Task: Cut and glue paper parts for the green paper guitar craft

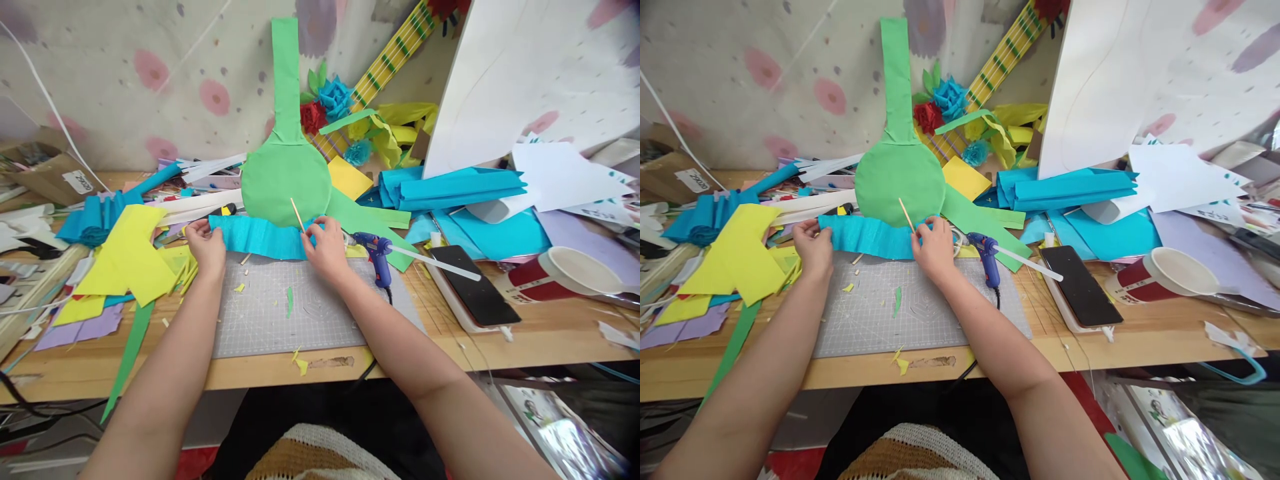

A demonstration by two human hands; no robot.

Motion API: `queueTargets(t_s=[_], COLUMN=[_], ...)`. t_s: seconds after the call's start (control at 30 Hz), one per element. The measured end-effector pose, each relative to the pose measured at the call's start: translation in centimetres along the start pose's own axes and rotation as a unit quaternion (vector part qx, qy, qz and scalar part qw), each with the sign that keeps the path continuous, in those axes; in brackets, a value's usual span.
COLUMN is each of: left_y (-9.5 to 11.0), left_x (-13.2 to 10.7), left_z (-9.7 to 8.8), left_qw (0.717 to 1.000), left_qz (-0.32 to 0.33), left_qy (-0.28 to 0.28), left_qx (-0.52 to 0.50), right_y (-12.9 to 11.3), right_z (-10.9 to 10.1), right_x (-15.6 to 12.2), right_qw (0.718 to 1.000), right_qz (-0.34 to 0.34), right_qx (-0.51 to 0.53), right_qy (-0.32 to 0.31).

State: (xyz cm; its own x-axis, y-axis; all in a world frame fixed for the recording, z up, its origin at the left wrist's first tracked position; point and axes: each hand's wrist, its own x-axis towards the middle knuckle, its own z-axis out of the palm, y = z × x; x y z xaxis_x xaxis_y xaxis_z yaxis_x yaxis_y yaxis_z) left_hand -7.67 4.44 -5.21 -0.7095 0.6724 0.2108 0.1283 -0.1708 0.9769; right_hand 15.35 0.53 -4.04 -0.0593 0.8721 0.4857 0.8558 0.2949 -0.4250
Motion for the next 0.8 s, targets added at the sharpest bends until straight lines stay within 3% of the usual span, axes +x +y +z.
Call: queueTargets(t_s=[0.23,0.5,0.6,0.8], left_y=[0.0,0.3,0.4,0.1], left_x=[-0.1,-0.3,-0.3,-0.4], left_z=[0.1,0.0,0.0,0.2], left_qw=[1.000,1.000,1.000,0.999], left_qz=[-0.002,-0.006,-0.013,-0.031], left_qy=[-0.009,0.000,-0.001,-0.024], left_qx=[-0.013,-0.030,-0.024,0.018], right_y=[1.9,1.8,1.3,-0.1], right_z=[0.6,0.1,-0.5,-2.2], right_x=[0.4,0.9,0.9,2.1], right_qw=[0.997,0.993,0.995,1.000], right_qz=[0.052,0.073,0.066,-0.012], right_qx=[-0.025,-0.029,-0.024,-0.023], right_qy=[-0.055,-0.094,-0.066,0.013])
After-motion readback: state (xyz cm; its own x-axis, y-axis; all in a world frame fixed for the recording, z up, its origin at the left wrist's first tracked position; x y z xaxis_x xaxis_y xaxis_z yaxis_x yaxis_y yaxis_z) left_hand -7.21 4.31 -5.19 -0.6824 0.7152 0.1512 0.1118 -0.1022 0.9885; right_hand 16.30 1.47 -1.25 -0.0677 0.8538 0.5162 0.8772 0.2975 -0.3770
